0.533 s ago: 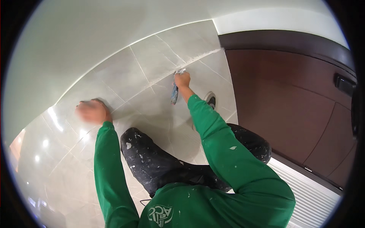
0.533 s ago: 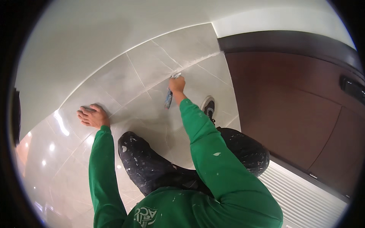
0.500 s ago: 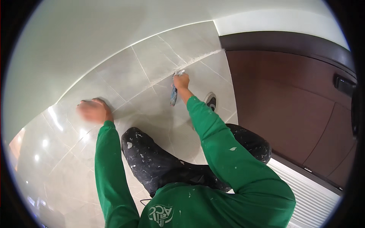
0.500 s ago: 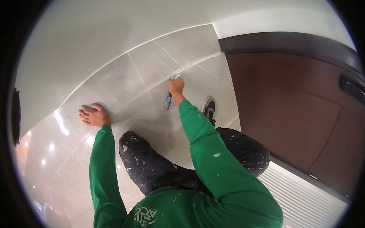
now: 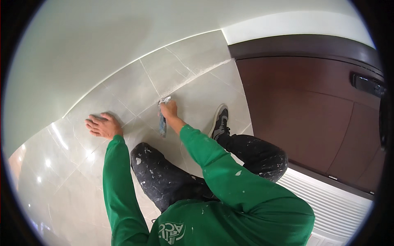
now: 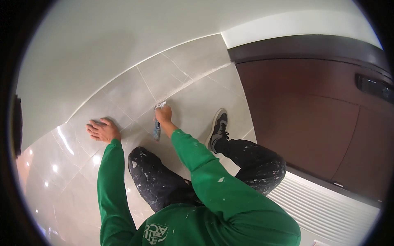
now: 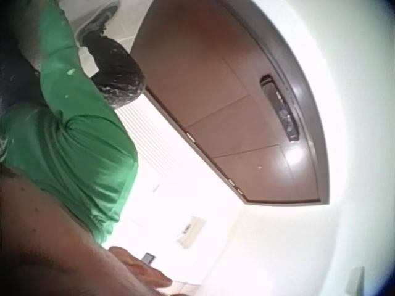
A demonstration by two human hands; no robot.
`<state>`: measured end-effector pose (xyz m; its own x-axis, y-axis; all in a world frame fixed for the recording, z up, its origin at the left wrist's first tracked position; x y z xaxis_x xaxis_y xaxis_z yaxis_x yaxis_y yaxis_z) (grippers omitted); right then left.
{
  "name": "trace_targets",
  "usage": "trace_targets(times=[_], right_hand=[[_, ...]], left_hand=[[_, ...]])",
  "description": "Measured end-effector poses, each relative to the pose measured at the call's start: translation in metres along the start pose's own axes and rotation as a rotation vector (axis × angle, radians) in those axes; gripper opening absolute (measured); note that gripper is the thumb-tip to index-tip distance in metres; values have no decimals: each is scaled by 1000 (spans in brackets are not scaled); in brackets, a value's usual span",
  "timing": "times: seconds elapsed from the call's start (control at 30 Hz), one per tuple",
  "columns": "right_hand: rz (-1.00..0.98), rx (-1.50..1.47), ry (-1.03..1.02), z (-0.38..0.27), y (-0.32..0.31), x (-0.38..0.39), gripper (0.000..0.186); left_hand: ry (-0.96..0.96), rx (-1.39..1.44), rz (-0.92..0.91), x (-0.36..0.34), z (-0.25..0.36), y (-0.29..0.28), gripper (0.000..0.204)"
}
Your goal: The person applies a white substance into the joints between floor tiles using a scraper and wipes the surface with a cloth.
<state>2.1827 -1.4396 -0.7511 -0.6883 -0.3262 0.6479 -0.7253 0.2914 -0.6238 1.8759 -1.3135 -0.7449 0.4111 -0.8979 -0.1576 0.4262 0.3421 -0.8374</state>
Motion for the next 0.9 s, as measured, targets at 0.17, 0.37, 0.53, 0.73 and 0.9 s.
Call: trace_targets(times=[0.17,0.37,0.53,0.73,0.9], right_hand=[[21,-249,-37,19,-87,-54,20],[403,-27,-14,48,-286,-185,18],[522,206,-29,48,-382,-278,43],[725,410,4,27,-415,-319,38],[665,421,34,25,-424,-336,53]], left_hand=[[10,-15,-4,3,1,1,64],[25,-65,22,4,1,2,62],[28,-132,-2,5,-5,7,61],[34,-132,0,3,-12,10,62],[29,-150,-11,2,-14,10,64]])
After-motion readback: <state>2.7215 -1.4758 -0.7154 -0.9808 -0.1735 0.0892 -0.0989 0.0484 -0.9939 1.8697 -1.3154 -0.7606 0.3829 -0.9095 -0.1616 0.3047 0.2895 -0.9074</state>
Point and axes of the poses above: each hand's wrist, its own x-axis away from the middle knuckle, its own y-axis out of the palm, z = x × y, the point moved 6 cm from there along -x, towards the middle knuckle, and after that the axes turned 13 degrees about x, right-handed, at the moved point
